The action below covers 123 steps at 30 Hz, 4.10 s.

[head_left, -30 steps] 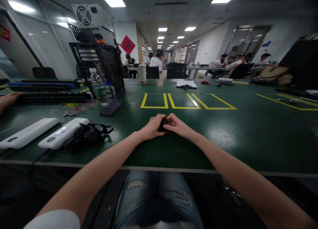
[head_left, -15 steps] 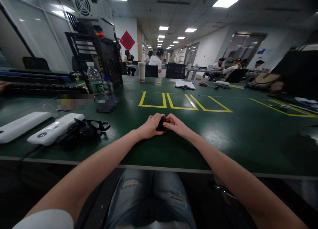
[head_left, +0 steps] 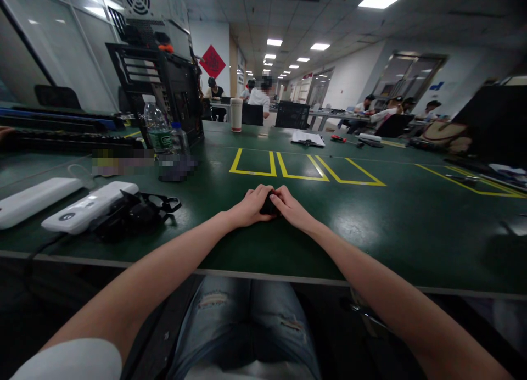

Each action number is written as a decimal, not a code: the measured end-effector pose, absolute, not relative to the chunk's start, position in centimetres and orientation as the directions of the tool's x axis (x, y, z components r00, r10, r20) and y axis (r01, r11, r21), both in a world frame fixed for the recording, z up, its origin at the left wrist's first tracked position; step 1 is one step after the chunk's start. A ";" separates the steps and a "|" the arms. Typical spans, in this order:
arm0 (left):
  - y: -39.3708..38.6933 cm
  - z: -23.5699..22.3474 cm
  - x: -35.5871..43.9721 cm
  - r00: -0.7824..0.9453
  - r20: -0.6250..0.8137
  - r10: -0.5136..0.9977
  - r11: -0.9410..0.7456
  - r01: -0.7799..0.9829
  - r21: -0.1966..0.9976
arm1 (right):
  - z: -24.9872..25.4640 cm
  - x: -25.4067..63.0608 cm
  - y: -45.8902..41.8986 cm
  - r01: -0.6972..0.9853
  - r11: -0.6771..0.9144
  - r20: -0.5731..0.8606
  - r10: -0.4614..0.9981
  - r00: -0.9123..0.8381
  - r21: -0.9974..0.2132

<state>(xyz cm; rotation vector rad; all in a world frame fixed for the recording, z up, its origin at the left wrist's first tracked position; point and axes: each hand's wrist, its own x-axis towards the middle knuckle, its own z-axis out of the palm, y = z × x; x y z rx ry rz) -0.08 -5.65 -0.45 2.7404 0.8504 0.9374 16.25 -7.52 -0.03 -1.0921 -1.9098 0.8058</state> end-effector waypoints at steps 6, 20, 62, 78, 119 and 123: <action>-5.7 -0.5 -0.2 0.653 0.525 0.545 -0.836 0.465 0.290 | 0.8 16.9 -7.8 0.236 0.427 0.286 0.839 -0.463 -0.873; -5.4 -0.4 -0.3 0.664 0.524 0.533 -0.843 0.473 0.257 | 0.1 16.1 -7.0 0.172 0.300 0.236 0.919 -0.316 -0.938; -5.6 0.0 -0.4 0.643 0.518 0.564 -0.817 0.525 0.239 | 0.5 16.7 -7.0 0.121 0.159 0.108 0.932 -0.345 -0.980; -5.8 0.1 -0.3 0.641 0.527 0.558 -0.821 0.518 0.239 | 0.4 16.6 -6.9 0.124 0.143 0.097 0.941 -0.324 -0.982; -5.7 0.0 -0.5 0.651 0.532 0.541 -0.828 0.523 0.202 | 0.7 16.8 -7.2 0.033 0.191 0.163 0.905 -0.394 -0.981; -5.9 0.2 -0.5 0.647 0.527 0.551 -0.823 0.526 0.214 | 0.5 16.6 -7.2 0.034 0.153 0.131 0.923 -0.362 -0.988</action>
